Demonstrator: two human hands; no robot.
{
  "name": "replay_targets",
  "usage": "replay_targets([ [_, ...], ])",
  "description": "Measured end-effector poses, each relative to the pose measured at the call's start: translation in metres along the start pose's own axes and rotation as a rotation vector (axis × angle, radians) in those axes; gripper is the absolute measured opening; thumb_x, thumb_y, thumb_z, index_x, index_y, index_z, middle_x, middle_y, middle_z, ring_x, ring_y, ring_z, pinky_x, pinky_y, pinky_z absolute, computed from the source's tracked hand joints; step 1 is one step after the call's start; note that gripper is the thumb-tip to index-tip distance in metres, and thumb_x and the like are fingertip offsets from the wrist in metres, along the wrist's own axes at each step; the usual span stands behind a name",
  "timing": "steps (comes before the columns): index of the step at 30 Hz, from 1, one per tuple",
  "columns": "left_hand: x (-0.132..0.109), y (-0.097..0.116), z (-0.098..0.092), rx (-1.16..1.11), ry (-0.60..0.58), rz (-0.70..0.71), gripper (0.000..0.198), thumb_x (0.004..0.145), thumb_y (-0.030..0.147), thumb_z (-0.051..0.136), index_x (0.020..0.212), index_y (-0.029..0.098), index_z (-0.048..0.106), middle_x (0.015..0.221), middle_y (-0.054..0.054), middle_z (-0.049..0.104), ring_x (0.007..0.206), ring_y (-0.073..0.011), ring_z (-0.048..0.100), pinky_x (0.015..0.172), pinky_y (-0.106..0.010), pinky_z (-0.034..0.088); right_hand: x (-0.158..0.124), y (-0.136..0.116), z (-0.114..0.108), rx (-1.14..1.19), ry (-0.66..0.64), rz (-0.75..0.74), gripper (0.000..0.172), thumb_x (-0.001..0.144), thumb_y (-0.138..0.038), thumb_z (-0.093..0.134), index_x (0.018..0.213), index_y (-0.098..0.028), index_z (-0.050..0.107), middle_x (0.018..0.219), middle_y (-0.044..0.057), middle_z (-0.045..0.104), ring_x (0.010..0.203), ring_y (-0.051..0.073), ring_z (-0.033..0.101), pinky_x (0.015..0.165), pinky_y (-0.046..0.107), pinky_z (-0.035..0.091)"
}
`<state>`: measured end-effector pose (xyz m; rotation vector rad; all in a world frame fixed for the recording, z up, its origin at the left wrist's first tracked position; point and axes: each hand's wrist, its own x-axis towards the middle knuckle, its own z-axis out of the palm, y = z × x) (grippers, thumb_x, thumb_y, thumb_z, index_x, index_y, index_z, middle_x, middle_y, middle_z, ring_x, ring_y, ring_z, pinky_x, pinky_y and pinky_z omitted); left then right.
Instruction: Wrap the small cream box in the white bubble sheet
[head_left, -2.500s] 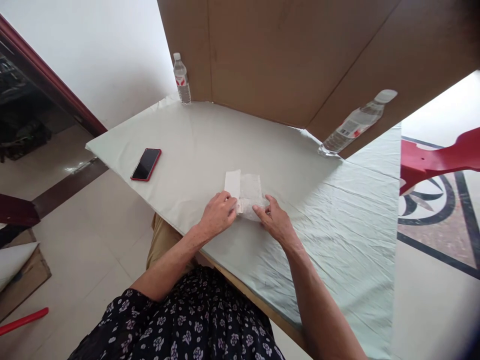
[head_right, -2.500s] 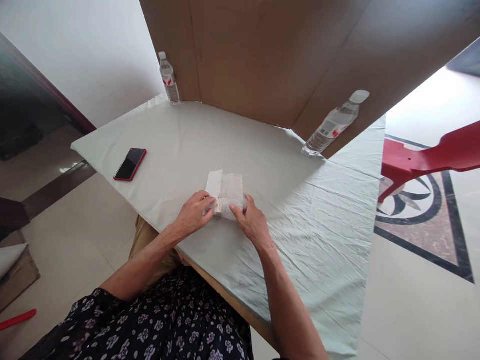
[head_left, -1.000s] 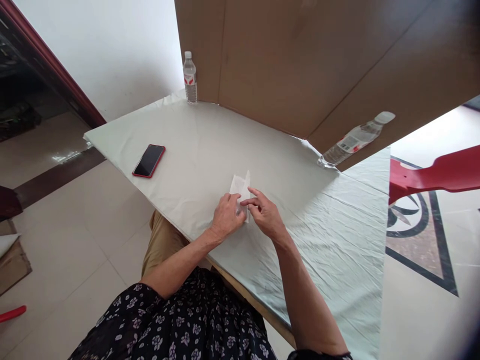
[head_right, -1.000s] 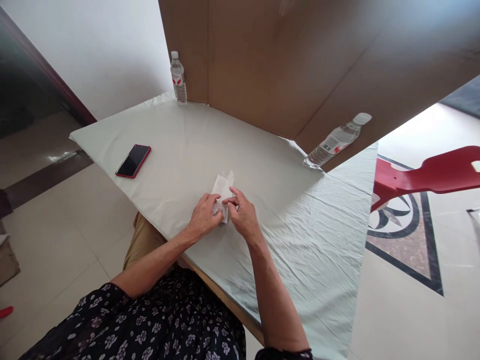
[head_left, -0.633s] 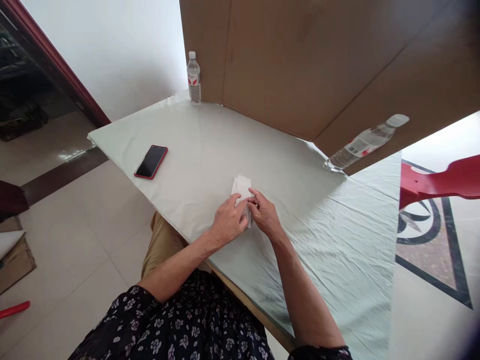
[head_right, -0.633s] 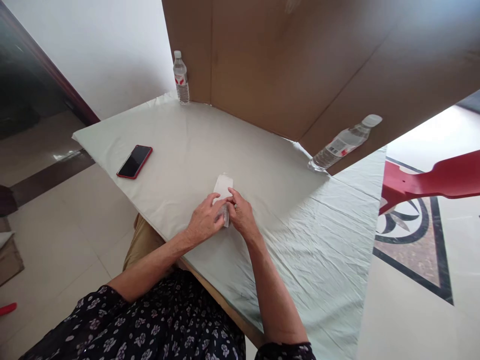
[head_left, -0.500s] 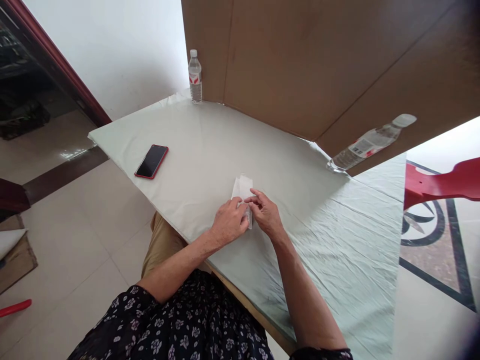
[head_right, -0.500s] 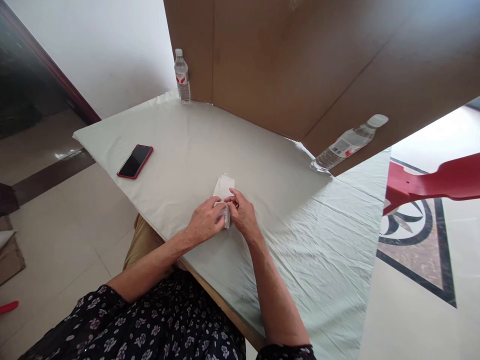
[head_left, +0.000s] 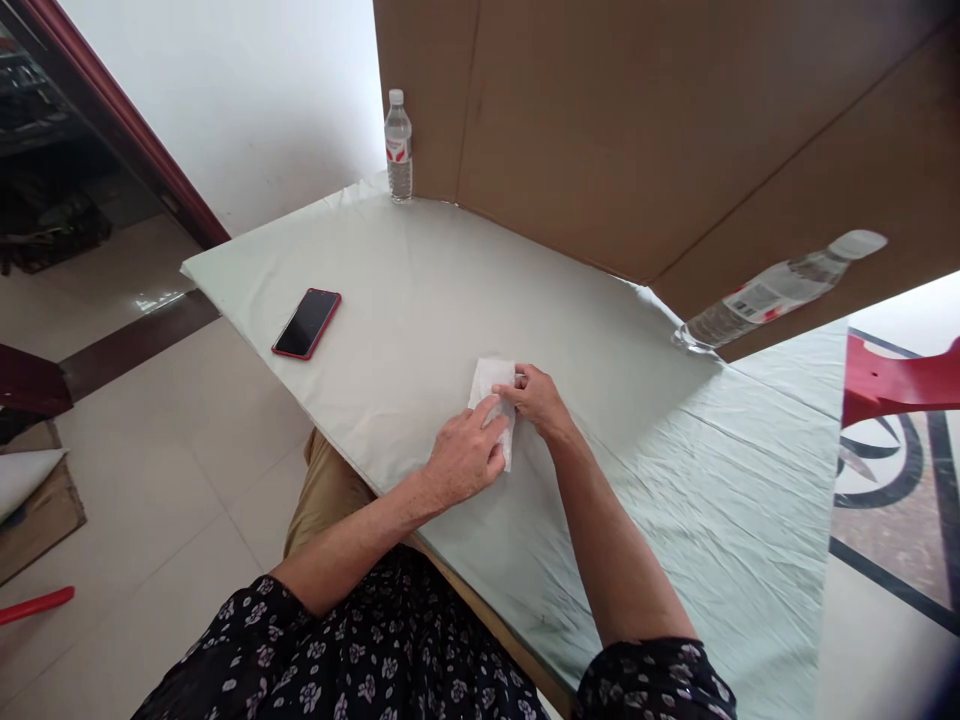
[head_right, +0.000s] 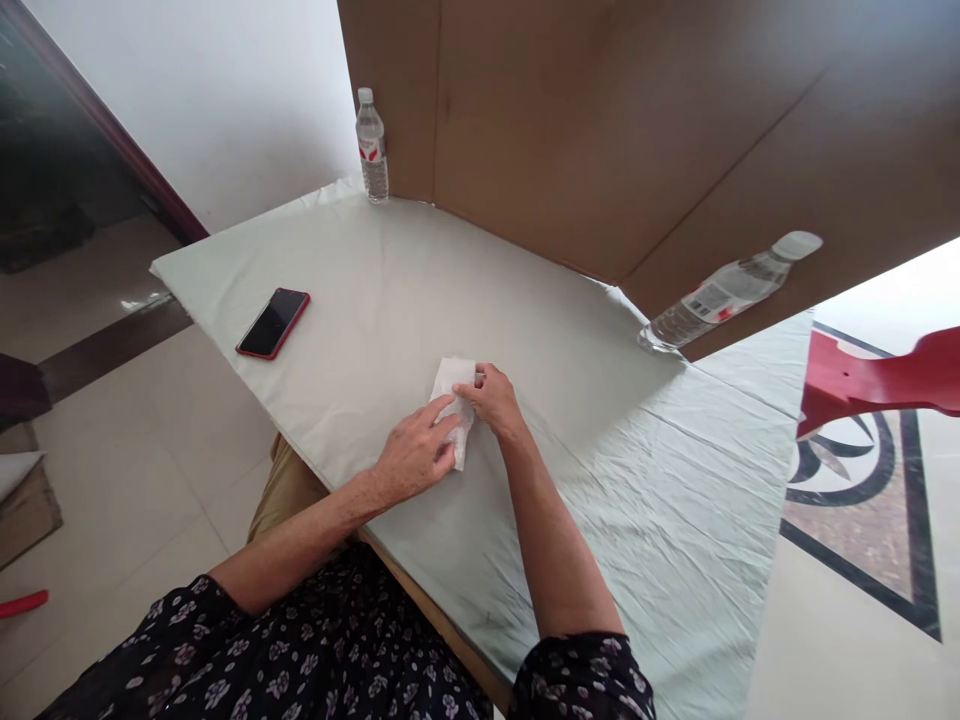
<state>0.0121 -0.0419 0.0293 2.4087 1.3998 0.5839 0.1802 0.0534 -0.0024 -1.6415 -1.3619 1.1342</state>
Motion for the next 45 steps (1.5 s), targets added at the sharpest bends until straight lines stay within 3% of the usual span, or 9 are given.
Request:
replay_targets([
  [4,0.002,-0.003,0.0,-0.02,-0.047,0.017,0.035,0.087,0.014,0.053,0.12,0.017,0.065,0.13,-0.011,0.066,0.106,-0.0268,0.065,0.096,-0.041,0.053,0.001,-0.005,0.007,0.065,-0.05,-0.033,0.023,0.058,-0.035,0.073,0.066,-0.019,0.06,0.058,-0.006,0.049,0.056,0.01,0.04,0.051,0.024,0.032],
  [14,-0.005,-0.009,0.012,-0.185,0.093,-0.08,0.024,0.085,0.016,0.057,0.108,0.019,0.065,0.116,-0.01,0.065,0.105,-0.0235,0.064,0.095,-0.037,0.054,-0.044,-0.023,0.011,0.414,-0.085,-0.15,0.025,0.069,-0.041,0.075,0.082,-0.021,0.065,0.075,-0.002,0.065,0.07,0.015,0.056,0.069,0.029,0.046],
  [20,-0.011,-0.01,0.021,-0.233,0.328,-0.229,0.034,0.078,0.019,0.068,0.11,0.019,0.055,0.107,-0.009,0.059,0.106,-0.0248,0.06,0.093,-0.04,0.054,-0.087,-0.023,0.009,0.161,-0.024,-0.335,0.011,0.081,-0.03,0.063,0.085,-0.022,0.07,0.079,-0.002,0.068,0.076,0.016,0.061,0.077,0.029,0.047],
  [23,-0.013,-0.014,0.023,-0.257,0.382,-0.208,0.053,0.076,0.022,0.073,0.124,0.017,0.05,0.12,-0.013,0.057,0.118,-0.028,0.055,0.1,-0.044,0.051,-0.105,-0.014,0.01,0.036,0.034,-0.408,0.014,0.079,-0.025,0.061,0.088,-0.023,0.072,0.092,0.001,0.074,0.091,0.021,0.067,0.09,0.034,0.049],
  [25,-0.013,-0.017,0.023,-0.267,0.352,-0.178,0.059,0.076,0.025,0.076,0.129,0.019,0.05,0.132,-0.015,0.053,0.125,-0.0292,0.052,0.104,-0.045,0.048,-0.114,-0.007,0.012,-0.01,0.061,-0.465,0.014,0.08,-0.024,0.061,0.088,-0.025,0.072,0.101,0.003,0.076,0.103,0.023,0.068,0.098,0.039,0.048],
  [32,-0.014,-0.028,0.012,-0.339,0.149,-0.109,0.018,0.079,0.024,0.072,0.094,0.018,0.063,0.131,-0.014,0.059,0.125,-0.0276,0.057,0.105,-0.045,0.046,-0.132,0.009,0.014,-0.157,0.055,-0.606,0.022,0.089,-0.023,0.054,0.098,-0.029,0.072,0.11,0.004,0.077,0.12,0.025,0.066,0.107,0.048,0.048],
  [35,-0.02,-0.039,0.005,-0.382,0.098,0.048,0.026,0.075,0.015,0.068,0.101,0.017,0.063,0.129,-0.016,0.062,0.128,-0.0272,0.056,0.108,-0.044,0.045,-0.134,0.017,0.014,-0.211,0.061,-0.675,0.027,0.086,-0.019,0.055,0.105,-0.028,0.072,0.118,0.005,0.075,0.125,0.025,0.063,0.108,0.049,0.049],
  [39,-0.03,-0.053,0.0,-0.3,0.042,0.209,0.05,0.071,0.014,0.067,0.12,0.016,0.058,0.146,-0.02,0.052,0.14,-0.0307,0.046,0.116,-0.049,0.039,-0.134,0.03,0.018,-0.306,0.057,-0.762,0.038,0.081,-0.014,0.056,0.114,-0.027,0.07,0.128,0.008,0.07,0.133,0.027,0.057,0.112,0.052,0.047],
  [45,-0.018,-0.052,0.009,-0.377,0.028,0.167,0.043,0.075,0.009,0.057,0.117,0.017,0.059,0.138,-0.016,0.061,0.131,-0.0255,0.056,0.11,-0.044,0.047,-0.128,0.035,0.022,-0.32,0.083,-0.8,0.045,0.082,-0.006,0.047,0.116,-0.026,0.068,0.131,0.008,0.068,0.135,0.025,0.055,0.112,0.05,0.046],
])
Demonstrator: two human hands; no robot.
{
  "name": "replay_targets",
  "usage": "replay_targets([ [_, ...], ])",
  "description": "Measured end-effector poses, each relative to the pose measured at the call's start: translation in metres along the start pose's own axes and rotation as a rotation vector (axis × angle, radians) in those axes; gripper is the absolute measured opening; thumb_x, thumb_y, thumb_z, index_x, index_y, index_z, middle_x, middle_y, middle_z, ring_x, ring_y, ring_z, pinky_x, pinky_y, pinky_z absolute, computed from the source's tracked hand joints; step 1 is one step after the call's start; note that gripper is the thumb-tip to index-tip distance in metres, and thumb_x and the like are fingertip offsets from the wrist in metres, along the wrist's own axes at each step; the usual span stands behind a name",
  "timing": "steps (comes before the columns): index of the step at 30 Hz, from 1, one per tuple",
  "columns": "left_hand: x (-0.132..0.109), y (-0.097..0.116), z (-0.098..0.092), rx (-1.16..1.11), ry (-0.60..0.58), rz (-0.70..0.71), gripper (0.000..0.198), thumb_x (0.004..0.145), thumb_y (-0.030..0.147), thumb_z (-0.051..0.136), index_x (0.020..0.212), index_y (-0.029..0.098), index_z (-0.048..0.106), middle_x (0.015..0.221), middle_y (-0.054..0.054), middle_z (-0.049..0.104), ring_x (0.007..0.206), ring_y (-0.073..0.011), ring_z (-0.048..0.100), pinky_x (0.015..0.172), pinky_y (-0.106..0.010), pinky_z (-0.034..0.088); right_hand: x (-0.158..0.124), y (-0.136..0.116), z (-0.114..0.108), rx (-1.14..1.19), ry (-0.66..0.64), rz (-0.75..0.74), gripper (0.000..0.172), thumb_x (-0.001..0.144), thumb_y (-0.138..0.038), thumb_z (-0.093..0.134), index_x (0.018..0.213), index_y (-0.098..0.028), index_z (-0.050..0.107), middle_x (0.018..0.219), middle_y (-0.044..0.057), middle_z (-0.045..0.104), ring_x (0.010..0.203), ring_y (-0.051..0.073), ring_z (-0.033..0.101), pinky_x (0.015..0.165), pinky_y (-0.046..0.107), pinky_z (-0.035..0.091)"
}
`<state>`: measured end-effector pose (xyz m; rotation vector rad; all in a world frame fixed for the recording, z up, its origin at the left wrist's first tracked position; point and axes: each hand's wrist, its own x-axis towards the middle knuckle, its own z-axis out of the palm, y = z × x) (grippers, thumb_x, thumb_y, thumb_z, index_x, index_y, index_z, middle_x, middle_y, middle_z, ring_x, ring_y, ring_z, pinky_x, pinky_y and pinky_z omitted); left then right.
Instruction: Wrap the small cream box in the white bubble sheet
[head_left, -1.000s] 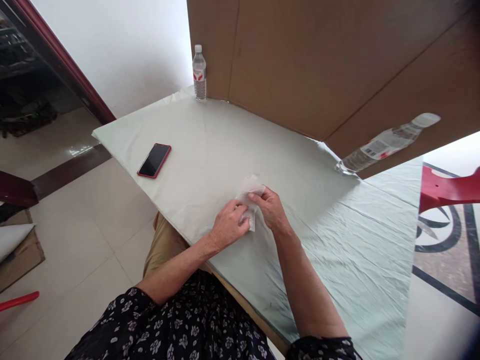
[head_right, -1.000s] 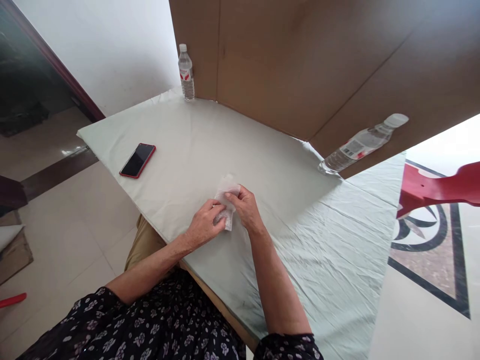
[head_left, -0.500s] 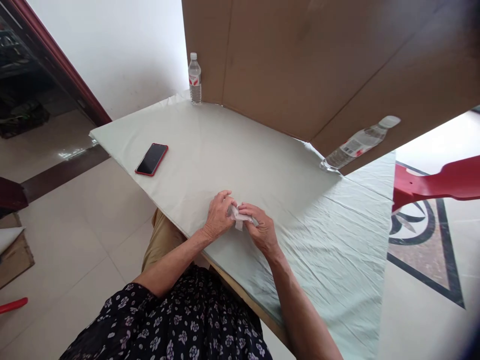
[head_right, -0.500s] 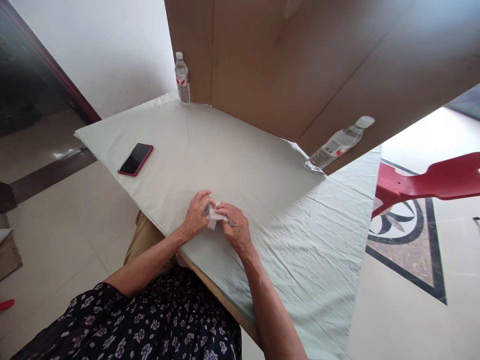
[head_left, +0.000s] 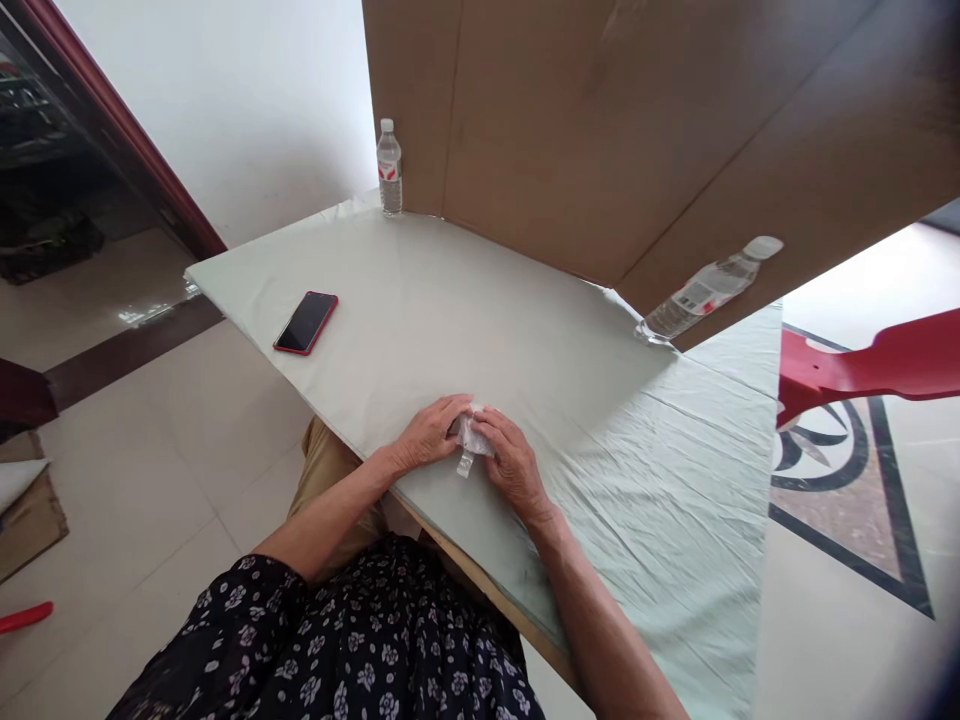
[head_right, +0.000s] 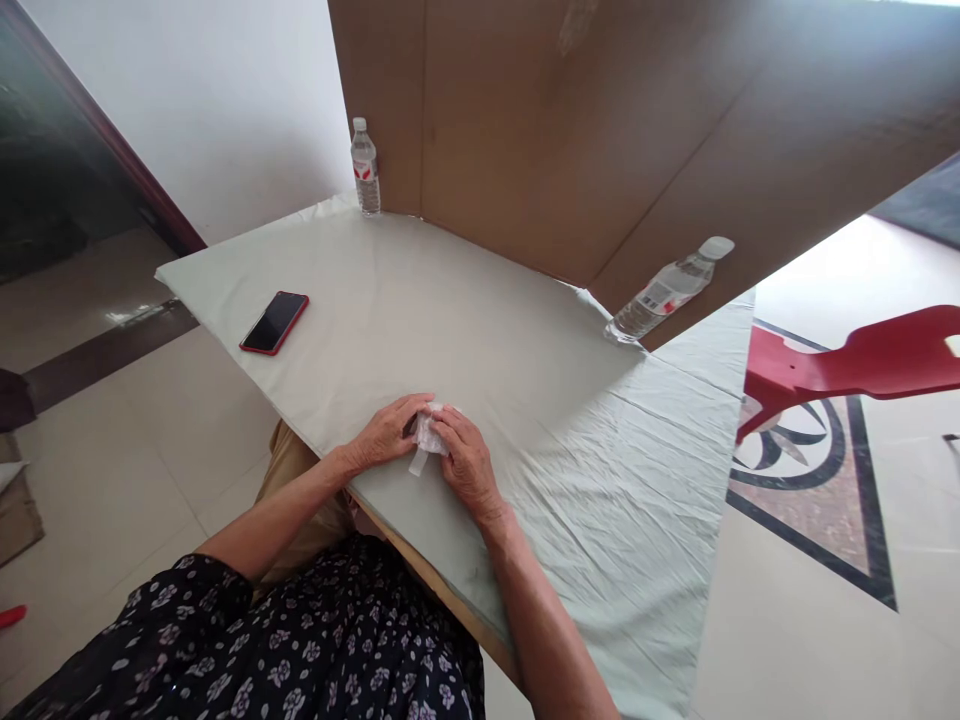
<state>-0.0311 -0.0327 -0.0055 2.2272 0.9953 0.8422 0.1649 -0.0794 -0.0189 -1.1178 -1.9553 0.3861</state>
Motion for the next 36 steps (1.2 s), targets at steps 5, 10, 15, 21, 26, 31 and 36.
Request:
replay_targets([
  [5,0.018,0.011,-0.006,-0.285,0.031,-0.248,0.026,0.071,0.018,0.063,0.097,0.017,0.062,0.096,-0.005,0.07,0.083,-0.0157,0.065,0.074,-0.026,0.054,0.023,-0.002,-0.014,0.116,-0.03,0.18,0.033,0.086,-0.016,0.049,0.109,-0.027,0.07,0.12,0.006,0.073,0.119,0.024,0.065,0.106,0.045,0.049],
  [10,0.025,0.02,-0.016,-0.405,-0.059,-0.604,0.021,0.08,0.038,0.058,0.078,0.017,0.056,0.061,0.005,0.054,0.05,-0.0098,0.048,0.049,-0.022,0.038,0.036,-0.002,-0.02,0.343,-0.138,0.448,0.057,0.089,-0.043,0.059,0.142,-0.022,0.049,0.124,0.01,0.069,0.103,0.024,0.067,0.092,0.041,0.054],
  [15,0.025,0.019,-0.016,-0.271,0.023,-0.588,0.026,0.082,0.04,0.056,0.07,0.017,0.058,0.064,0.002,0.054,0.066,-0.0136,0.053,0.062,-0.024,0.042,0.033,0.004,-0.005,0.413,-0.159,0.542,0.088,0.076,-0.052,0.074,0.151,-0.022,0.037,0.127,0.012,0.066,0.105,0.027,0.065,0.092,0.043,0.054],
  [21,0.021,0.013,-0.014,-0.752,-0.012,-0.509,0.055,0.075,0.03,0.067,0.126,0.012,0.057,0.115,-0.011,0.069,0.099,-0.0204,0.065,0.086,-0.031,0.051,0.038,0.008,-0.001,0.466,-0.128,0.614,0.092,0.076,-0.055,0.072,0.151,-0.017,0.036,0.129,0.015,0.065,0.111,0.028,0.065,0.098,0.045,0.051],
  [26,0.022,0.004,-0.008,-0.83,0.055,-0.55,0.07,0.074,0.019,0.066,0.14,0.012,0.044,0.125,-0.014,0.066,0.11,-0.0217,0.065,0.095,-0.033,0.051,0.04,0.01,0.001,0.501,-0.077,0.632,0.085,0.078,-0.055,0.071,0.148,-0.018,0.042,0.129,0.015,0.066,0.113,0.029,0.065,0.098,0.046,0.051],
  [31,0.025,0.0,-0.005,-0.86,0.059,-0.543,0.075,0.076,0.019,0.067,0.145,0.013,0.04,0.121,-0.013,0.066,0.103,-0.0193,0.067,0.09,-0.031,0.052,0.044,0.019,0.007,0.576,-0.023,0.622,0.081,0.077,-0.06,0.07,0.142,-0.018,0.046,0.123,0.014,0.068,0.105,0.027,0.068,0.094,0.043,0.054],
  [36,0.025,0.001,-0.003,-0.886,0.06,-0.55,0.076,0.078,0.023,0.067,0.148,0.015,0.037,0.116,-0.01,0.067,0.097,-0.017,0.067,0.085,-0.028,0.052,0.047,0.023,0.01,0.605,0.024,0.649,0.078,0.075,-0.06,0.072,0.137,-0.018,0.05,0.117,0.013,0.069,0.101,0.026,0.069,0.092,0.042,0.055],
])
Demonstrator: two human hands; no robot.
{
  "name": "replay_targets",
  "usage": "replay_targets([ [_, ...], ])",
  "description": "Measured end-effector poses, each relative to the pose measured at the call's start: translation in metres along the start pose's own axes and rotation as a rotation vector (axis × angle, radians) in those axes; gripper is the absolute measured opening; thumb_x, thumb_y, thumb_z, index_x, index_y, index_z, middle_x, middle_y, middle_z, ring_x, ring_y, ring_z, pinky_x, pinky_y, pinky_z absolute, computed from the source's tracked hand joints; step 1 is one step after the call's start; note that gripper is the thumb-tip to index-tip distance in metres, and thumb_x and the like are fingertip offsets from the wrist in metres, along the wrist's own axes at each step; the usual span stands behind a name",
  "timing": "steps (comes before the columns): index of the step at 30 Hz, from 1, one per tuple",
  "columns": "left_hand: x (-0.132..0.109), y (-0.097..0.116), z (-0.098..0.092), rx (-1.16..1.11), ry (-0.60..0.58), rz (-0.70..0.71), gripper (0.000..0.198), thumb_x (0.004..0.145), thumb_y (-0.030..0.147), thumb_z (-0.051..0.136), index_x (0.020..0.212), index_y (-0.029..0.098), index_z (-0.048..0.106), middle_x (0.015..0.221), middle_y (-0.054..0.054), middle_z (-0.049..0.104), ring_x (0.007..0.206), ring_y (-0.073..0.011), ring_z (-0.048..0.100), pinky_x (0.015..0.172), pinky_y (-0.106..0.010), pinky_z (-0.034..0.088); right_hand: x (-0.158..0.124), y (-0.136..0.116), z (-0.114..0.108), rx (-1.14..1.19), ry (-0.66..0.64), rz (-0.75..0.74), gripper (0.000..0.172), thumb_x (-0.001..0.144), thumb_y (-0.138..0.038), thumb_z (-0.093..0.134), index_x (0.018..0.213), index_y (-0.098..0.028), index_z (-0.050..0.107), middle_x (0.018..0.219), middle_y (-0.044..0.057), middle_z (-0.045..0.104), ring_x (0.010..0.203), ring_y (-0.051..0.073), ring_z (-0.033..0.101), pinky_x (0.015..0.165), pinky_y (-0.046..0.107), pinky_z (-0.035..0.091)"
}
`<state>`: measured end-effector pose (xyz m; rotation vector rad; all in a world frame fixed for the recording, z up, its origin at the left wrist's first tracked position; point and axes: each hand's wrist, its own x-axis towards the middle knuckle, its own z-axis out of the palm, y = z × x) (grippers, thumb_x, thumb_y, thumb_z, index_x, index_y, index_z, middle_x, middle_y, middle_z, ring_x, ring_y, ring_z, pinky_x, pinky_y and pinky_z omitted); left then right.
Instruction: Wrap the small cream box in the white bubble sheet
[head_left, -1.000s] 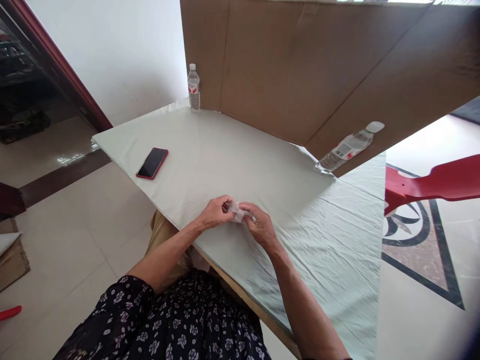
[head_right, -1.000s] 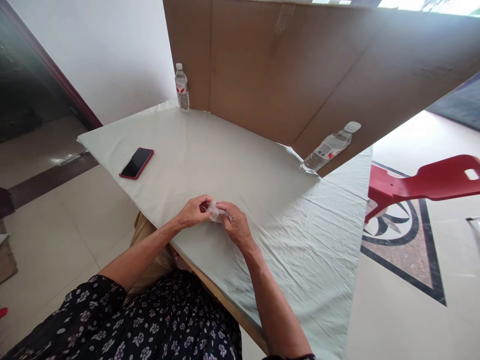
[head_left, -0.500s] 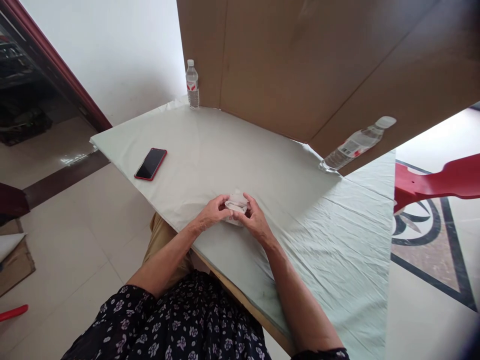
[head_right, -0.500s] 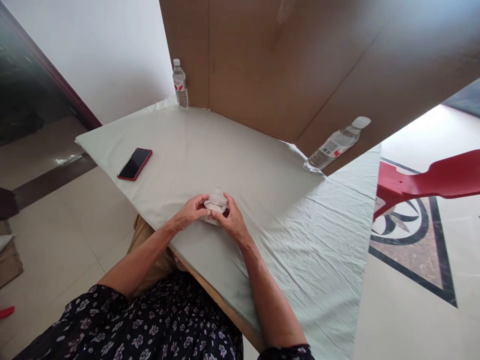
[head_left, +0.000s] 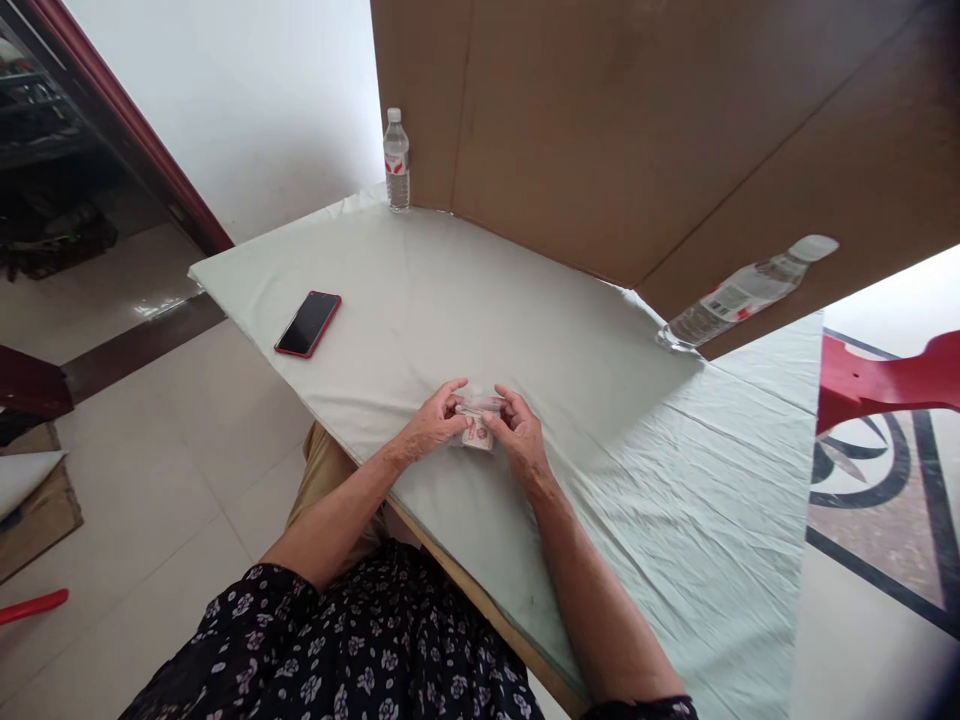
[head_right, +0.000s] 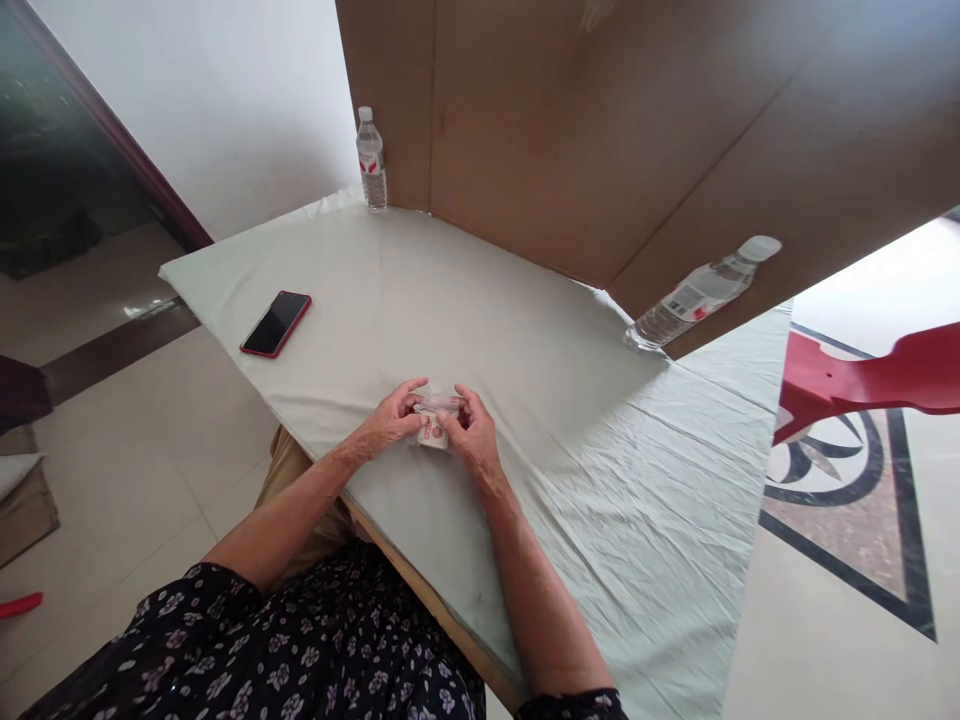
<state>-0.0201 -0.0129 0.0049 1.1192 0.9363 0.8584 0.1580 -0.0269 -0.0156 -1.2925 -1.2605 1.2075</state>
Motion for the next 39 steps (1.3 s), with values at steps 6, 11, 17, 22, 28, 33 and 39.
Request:
replay_targets([
  [6,-0.001,-0.001,0.0,-0.011,0.0,-0.011,0.079,0.077,0.023,0.067,0.149,0.013,0.036,0.117,-0.011,0.066,0.095,-0.0173,0.066,0.083,-0.028,0.051,0.006,-0.01,0.001,0.062,0.006,0.031,0.068,0.077,-0.061,0.069,0.128,-0.019,0.055,0.11,0.01,0.072,0.101,0.025,0.068,0.094,0.042,0.053],
  [11,-0.002,0.001,-0.002,-0.018,-0.027,-0.002,0.084,0.075,0.023,0.07,0.15,0.012,0.035,0.122,-0.014,0.066,0.101,-0.0202,0.066,0.088,-0.032,0.052,0.029,-0.026,0.006,0.125,-0.03,0.098,0.061,0.068,-0.052,0.077,0.117,-0.018,0.062,0.093,0.005,0.072,0.086,0.021,0.068,0.084,0.038,0.055],
  [17,-0.002,0.004,-0.005,-0.014,-0.058,-0.007,0.078,0.077,0.028,0.072,0.147,0.014,0.04,0.121,-0.012,0.062,0.099,-0.0191,0.064,0.085,-0.03,0.05,0.039,-0.035,0.006,0.09,0.039,-0.063,0.042,0.07,-0.043,0.076,0.104,-0.02,0.069,0.083,0.0,0.068,0.077,0.016,0.063,0.078,0.033,0.052],
  [22,0.001,0.001,-0.005,0.028,-0.017,0.011,0.061,0.08,0.034,0.073,0.134,0.012,0.054,0.113,-0.01,0.065,0.099,-0.0195,0.063,0.087,-0.03,0.049,0.02,-0.034,0.005,-0.095,0.126,-0.241,0.024,0.079,-0.034,0.069,0.099,-0.022,0.07,0.082,0.0,0.071,0.079,0.017,0.065,0.081,0.035,0.052],
  [28,0.001,0.0,-0.002,0.112,0.048,0.039,0.038,0.087,0.039,0.064,0.115,0.012,0.063,0.094,-0.004,0.067,0.082,-0.0138,0.06,0.077,-0.026,0.047,-0.004,-0.028,0.009,-0.426,0.233,-0.503,0.02,0.086,-0.024,0.06,0.104,-0.025,0.069,0.087,0.001,0.075,0.09,0.021,0.068,0.09,0.04,0.049],
  [33,-0.002,0.002,0.003,0.222,0.03,0.113,0.028,0.09,0.035,0.057,0.104,0.013,0.064,0.083,-0.001,0.063,0.074,-0.0118,0.054,0.072,-0.024,0.044,-0.015,-0.023,0.003,-0.648,0.185,-0.678,0.017,0.091,-0.02,0.058,0.103,-0.026,0.07,0.088,0.003,0.076,0.092,0.023,0.067,0.087,0.04,0.047],
  [39,-0.002,0.002,0.004,0.286,0.043,0.115,0.024,0.089,0.033,0.056,0.1,0.013,0.066,0.082,-0.001,0.064,0.073,-0.0123,0.055,0.069,-0.024,0.043,-0.024,-0.02,-0.013,-0.644,0.126,-0.654,0.021,0.092,-0.025,0.058,0.11,-0.027,0.067,0.093,0.004,0.075,0.1,0.025,0.067,0.095,0.045,0.047],
])
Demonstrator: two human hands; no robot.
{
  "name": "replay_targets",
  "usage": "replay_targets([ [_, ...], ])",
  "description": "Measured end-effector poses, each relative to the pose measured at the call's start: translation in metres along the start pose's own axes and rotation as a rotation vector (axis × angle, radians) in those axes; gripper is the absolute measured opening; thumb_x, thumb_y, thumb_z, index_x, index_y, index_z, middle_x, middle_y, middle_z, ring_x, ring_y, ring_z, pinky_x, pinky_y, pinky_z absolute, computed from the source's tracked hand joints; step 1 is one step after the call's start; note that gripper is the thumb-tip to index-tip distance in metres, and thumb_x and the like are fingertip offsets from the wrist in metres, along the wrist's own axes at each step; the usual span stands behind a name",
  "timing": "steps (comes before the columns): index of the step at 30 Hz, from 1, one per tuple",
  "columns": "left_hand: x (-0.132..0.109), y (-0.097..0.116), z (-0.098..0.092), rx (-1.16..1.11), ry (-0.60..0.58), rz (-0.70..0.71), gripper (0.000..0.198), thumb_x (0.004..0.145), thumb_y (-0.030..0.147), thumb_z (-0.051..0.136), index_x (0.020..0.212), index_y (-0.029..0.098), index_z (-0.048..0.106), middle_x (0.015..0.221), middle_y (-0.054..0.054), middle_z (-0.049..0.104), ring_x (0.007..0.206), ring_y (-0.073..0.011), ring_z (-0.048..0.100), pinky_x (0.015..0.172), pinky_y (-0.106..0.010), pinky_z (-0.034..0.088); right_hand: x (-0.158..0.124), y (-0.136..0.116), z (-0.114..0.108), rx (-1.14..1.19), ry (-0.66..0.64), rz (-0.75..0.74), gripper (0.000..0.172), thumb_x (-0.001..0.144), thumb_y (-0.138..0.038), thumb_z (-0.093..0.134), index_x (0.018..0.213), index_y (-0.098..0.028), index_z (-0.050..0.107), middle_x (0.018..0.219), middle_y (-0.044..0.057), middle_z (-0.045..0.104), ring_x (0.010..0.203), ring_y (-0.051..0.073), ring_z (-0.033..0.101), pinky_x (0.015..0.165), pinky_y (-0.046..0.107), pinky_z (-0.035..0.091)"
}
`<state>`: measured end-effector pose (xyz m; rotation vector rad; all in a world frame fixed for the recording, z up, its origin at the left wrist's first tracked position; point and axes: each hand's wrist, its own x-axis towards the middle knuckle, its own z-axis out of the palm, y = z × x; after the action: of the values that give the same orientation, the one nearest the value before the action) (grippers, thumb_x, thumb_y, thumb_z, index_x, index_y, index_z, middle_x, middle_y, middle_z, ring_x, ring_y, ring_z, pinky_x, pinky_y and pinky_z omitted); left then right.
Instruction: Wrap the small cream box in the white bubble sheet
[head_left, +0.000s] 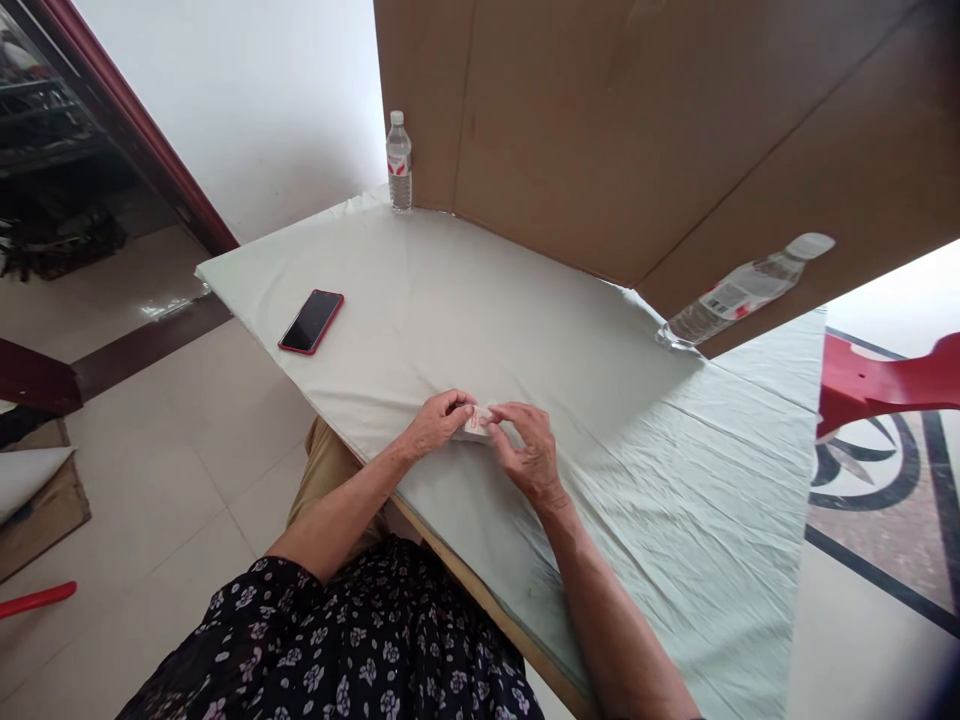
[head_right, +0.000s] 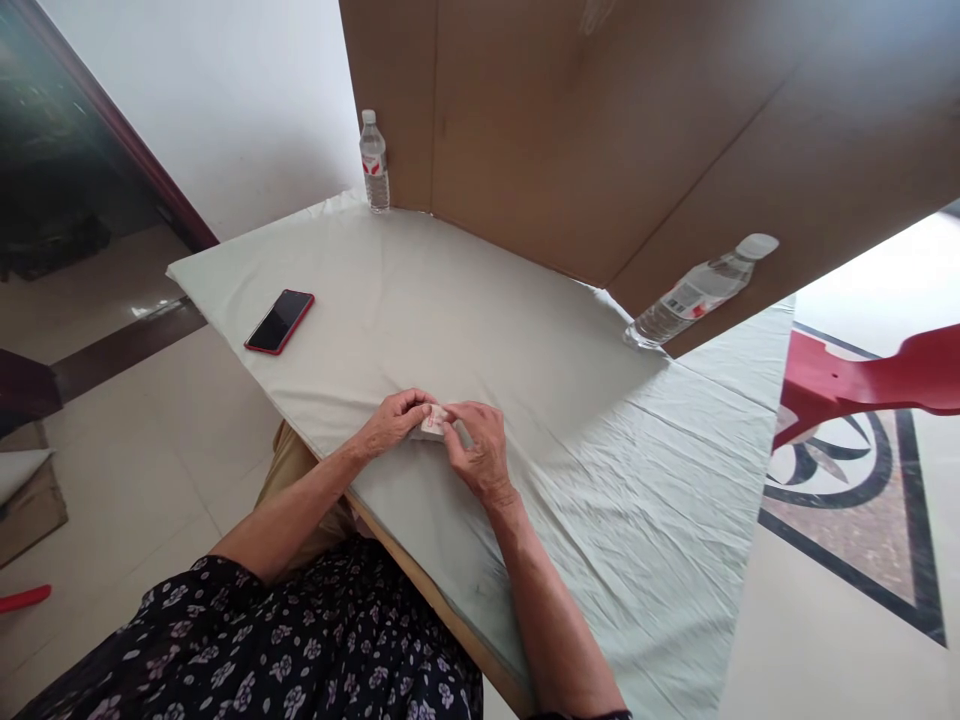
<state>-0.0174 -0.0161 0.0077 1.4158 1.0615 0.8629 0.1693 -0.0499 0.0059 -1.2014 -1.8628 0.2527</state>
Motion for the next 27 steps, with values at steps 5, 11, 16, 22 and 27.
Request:
replay_targets([
  [5,-0.001,0.001,0.002,-0.028,0.009,-0.032,0.023,0.088,0.03,0.056,0.101,0.013,0.066,0.083,-0.002,0.066,0.073,-0.0126,0.057,0.069,-0.023,0.044,0.002,0.02,-0.007,0.114,-0.211,0.142,0.072,0.081,-0.044,0.071,0.145,-0.026,0.045,0.145,0.013,0.056,0.134,0.032,0.052,0.107,0.051,0.043],
  [11,-0.002,0.007,0.003,-0.08,0.024,-0.043,0.02,0.087,0.026,0.056,0.098,0.013,0.066,0.085,-0.003,0.068,0.076,-0.0128,0.06,0.071,-0.023,0.047,0.005,0.023,0.003,0.043,-0.377,0.103,0.074,0.08,-0.036,0.068,0.148,-0.025,0.041,0.134,0.012,0.063,0.126,0.033,0.057,0.107,0.053,0.042],
  [16,0.004,0.007,0.006,-0.02,0.059,-0.042,0.021,0.089,0.025,0.054,0.1,0.012,0.066,0.086,-0.004,0.069,0.077,-0.0146,0.061,0.073,-0.026,0.049,0.004,0.019,0.008,-0.018,-0.284,0.08,0.065,0.082,-0.031,0.066,0.144,-0.023,0.047,0.125,0.011,0.067,0.119,0.032,0.06,0.103,0.05,0.045],
  [22,0.004,-0.004,0.012,0.331,0.237,0.277,0.03,0.088,0.016,0.052,0.113,0.015,0.068,0.121,-0.013,0.067,0.116,-0.0242,0.058,0.104,-0.042,0.047,-0.001,0.028,0.016,-0.057,-0.228,0.1,0.066,0.084,-0.035,0.065,0.146,-0.022,0.045,0.123,0.012,0.068,0.115,0.032,0.062,0.099,0.05,0.046],
  [27,-0.001,-0.01,0.01,0.461,0.145,0.402,0.031,0.092,0.022,0.052,0.116,0.019,0.072,0.132,-0.014,0.06,0.127,-0.026,0.053,0.111,-0.045,0.043,-0.003,0.03,0.018,-0.041,-0.212,0.083,0.066,0.086,-0.039,0.065,0.147,-0.024,0.044,0.125,0.012,0.068,0.116,0.031,0.062,0.099,0.05,0.046],
])
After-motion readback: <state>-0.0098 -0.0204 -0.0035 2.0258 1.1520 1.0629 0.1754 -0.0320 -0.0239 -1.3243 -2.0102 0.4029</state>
